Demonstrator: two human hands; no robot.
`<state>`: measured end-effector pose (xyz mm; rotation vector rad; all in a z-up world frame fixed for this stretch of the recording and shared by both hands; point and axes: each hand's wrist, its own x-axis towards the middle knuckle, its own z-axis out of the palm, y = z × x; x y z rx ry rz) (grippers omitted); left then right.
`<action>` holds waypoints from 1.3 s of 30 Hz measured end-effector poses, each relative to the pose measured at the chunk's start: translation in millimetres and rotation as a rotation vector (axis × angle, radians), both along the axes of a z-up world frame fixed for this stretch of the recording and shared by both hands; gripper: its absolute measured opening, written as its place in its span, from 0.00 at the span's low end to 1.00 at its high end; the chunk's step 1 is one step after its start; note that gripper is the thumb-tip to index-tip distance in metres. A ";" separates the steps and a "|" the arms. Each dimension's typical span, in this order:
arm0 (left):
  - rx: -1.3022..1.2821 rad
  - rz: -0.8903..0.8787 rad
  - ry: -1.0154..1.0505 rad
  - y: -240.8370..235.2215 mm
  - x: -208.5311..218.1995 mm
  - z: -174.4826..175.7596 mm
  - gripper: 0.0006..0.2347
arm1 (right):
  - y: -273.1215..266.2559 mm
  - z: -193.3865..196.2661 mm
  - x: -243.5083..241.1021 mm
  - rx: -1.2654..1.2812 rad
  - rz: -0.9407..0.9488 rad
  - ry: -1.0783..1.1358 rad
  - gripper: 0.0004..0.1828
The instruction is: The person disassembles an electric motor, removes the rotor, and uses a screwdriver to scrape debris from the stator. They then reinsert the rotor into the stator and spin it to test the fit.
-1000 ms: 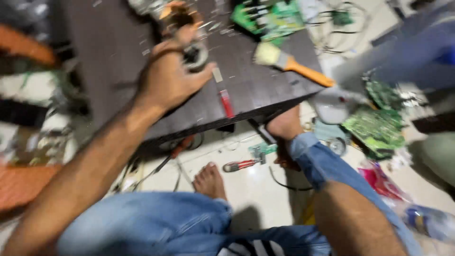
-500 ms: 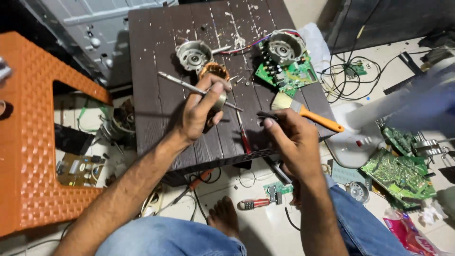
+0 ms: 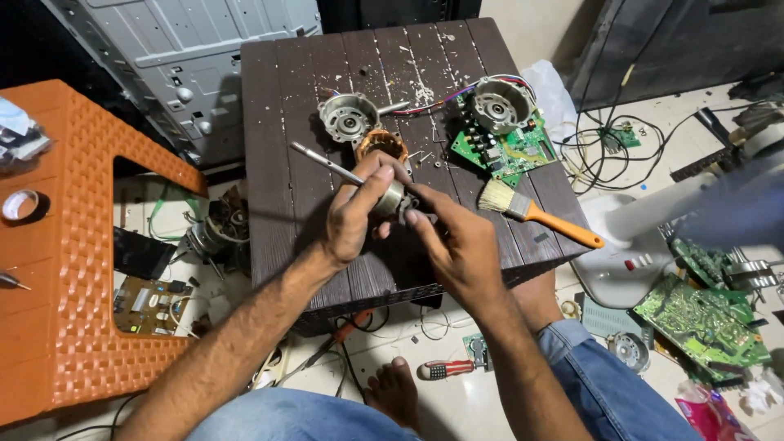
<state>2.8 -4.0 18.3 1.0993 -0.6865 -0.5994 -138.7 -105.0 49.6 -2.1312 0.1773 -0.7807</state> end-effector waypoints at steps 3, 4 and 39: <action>-0.008 0.030 -0.019 1.1 -0.7 0.4 0.17 | 1.1 -6.9 2.1 -0.028 -0.064 0.028 0.17; -0.017 0.031 -0.008 1.3 -1.4 0.8 0.17 | 2.5 -5.4 1.2 -0.031 -0.073 0.018 0.17; -0.083 -0.093 -0.055 1.4 -0.2 -3.8 0.24 | -28.0 -25.3 10.0 -0.123 0.030 0.006 0.08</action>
